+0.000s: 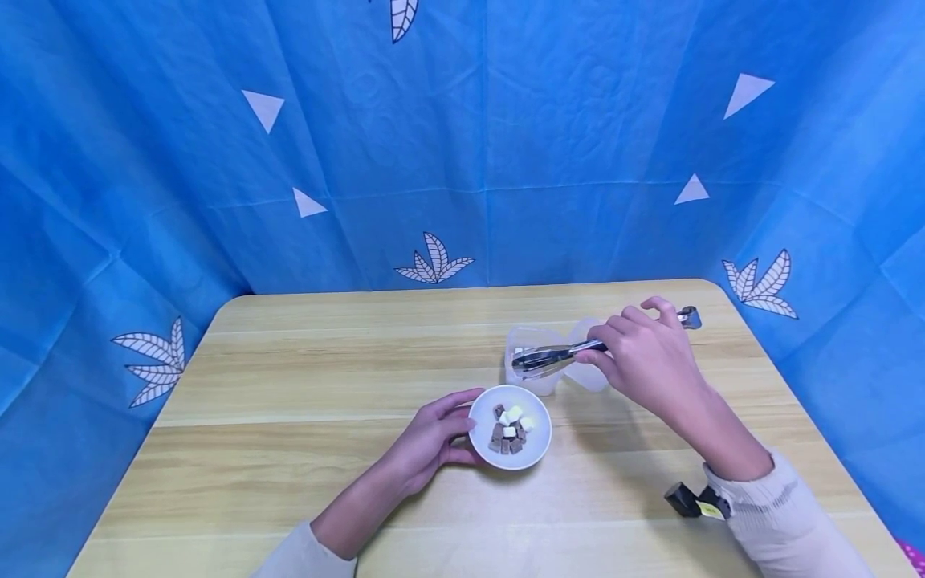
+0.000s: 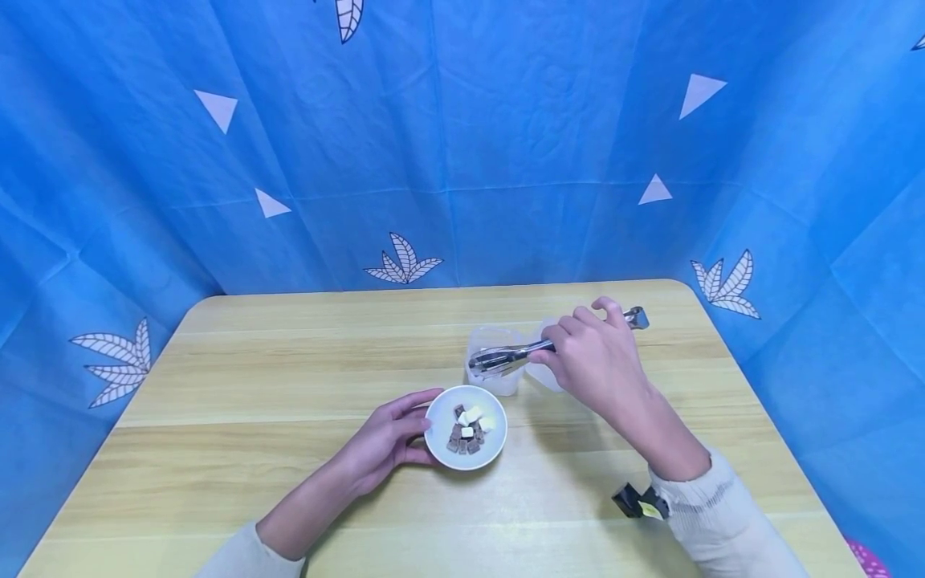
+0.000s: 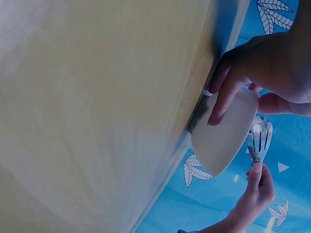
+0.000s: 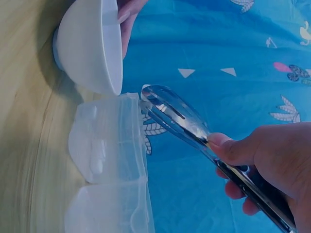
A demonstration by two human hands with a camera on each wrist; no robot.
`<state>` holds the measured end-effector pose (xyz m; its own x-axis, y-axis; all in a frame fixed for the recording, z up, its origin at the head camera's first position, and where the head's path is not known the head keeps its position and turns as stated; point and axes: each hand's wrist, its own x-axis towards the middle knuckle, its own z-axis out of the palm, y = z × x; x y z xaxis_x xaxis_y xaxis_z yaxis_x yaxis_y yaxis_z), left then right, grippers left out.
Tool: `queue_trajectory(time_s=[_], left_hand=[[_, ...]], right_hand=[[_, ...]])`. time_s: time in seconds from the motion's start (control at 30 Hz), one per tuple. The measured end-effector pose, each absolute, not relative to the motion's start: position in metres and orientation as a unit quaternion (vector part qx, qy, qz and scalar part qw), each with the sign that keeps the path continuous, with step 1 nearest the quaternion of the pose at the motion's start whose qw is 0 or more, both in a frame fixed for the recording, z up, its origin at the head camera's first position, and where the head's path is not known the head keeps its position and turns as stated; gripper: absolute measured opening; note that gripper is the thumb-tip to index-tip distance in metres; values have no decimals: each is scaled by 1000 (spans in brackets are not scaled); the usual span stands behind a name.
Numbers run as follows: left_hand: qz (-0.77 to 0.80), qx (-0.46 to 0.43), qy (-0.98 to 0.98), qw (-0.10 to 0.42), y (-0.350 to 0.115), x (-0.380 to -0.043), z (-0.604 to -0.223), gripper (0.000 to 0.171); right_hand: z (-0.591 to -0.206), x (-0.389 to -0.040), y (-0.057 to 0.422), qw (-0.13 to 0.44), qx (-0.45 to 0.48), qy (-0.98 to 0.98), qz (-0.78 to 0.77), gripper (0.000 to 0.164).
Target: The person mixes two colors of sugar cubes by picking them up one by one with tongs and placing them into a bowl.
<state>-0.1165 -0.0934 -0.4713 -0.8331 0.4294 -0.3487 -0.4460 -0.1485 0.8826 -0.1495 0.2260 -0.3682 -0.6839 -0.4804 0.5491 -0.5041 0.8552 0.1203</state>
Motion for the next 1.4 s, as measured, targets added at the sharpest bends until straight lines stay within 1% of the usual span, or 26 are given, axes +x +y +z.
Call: queue_trajectory(time_s=[0.47,1.07,1.27,1.4], left_hand=[[757,-5,586,288,-93,-116,-470,59],[757,3,584,294,-91,-116,-466,59],[757,1,584,293,-92,-116,-466,59],[758,2,584,291,-92,-115,-467,60]], right_hand=[[-367,-136,218,291,289,-912,29,32],[-369,-135,214,280,295,-913,20,33],[-363,-136,215,286,287,-914,22,32],[-358,-138,218,294,276,-915,23,35]])
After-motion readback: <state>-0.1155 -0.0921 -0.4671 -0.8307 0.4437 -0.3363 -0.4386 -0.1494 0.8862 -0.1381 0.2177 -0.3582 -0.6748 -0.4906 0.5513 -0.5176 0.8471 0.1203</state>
